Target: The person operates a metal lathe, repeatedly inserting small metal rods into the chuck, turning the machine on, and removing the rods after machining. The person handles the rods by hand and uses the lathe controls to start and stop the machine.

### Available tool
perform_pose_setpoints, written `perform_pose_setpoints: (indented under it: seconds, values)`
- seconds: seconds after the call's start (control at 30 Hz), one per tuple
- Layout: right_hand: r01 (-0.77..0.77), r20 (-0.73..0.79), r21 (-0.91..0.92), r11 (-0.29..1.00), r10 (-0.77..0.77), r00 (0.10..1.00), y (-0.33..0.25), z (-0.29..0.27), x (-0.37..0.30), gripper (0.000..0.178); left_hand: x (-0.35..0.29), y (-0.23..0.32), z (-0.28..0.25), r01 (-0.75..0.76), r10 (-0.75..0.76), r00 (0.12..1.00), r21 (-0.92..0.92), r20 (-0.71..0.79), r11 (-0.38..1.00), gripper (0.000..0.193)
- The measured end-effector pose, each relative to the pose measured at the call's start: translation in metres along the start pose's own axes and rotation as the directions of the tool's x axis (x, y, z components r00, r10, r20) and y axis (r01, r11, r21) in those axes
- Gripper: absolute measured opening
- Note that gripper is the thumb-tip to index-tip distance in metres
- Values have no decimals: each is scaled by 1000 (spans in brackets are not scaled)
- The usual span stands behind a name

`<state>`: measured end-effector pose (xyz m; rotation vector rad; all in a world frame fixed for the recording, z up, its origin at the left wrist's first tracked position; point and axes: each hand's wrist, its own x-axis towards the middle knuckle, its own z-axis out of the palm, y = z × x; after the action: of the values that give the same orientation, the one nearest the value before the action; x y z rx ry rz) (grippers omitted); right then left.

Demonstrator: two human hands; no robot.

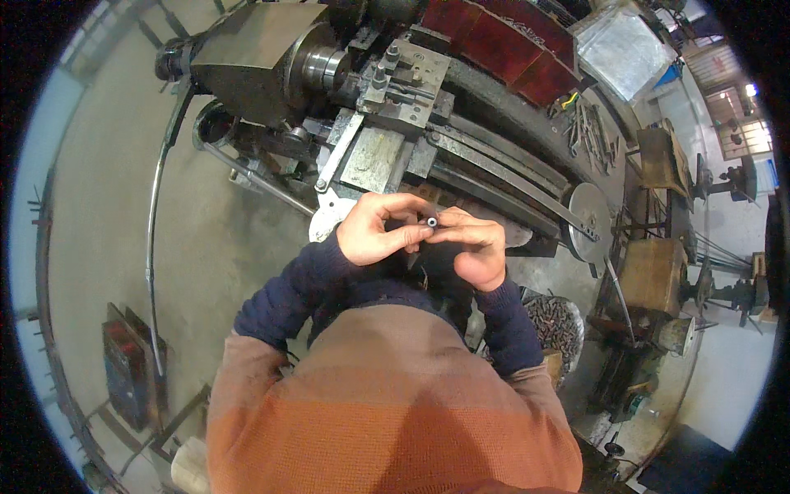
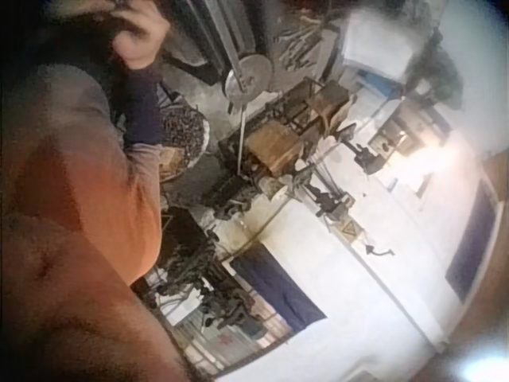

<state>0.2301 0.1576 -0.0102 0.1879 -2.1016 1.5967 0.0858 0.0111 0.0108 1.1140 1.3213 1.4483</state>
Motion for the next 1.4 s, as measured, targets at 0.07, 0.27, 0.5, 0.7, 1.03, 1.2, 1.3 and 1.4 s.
perform_pose_setpoints:
  seconds: [0.07,0.27,0.5,0.7,1.03,1.2,1.3,1.4]
  values:
    - [-12,7,32,999,12,1000,0,1,0,46,-1,-2,1,45,-45,999,-78,-5,996,22]
    - [-40,14,33,999,40,999,-4,2,1,38,-1,-4,-2,62,-60,998,-117,21,991,23]
    - [-65,-2,153,986,66,998,-1,3,-1,40,0,-4,-2,84,-73,995,-204,61,975,23]
    - [-113,12,271,956,115,993,-1,4,-2,40,-1,-7,-1,118,-87,989,-283,120,952,23]
    - [-250,241,-202,947,295,924,-28,-3,29,32,2,-11,-17,-319,298,938,784,179,533,16]
    - [-228,285,-219,949,286,915,-15,3,40,33,2,-14,-24,-388,324,906,842,274,375,12]
    - [-329,330,-218,919,387,861,-12,7,50,31,-2,-15,-33,-361,281,919,874,276,324,14]
    - [-357,387,-153,922,388,836,-9,12,67,29,-6,-13,-45,-374,317,908,873,275,314,15]
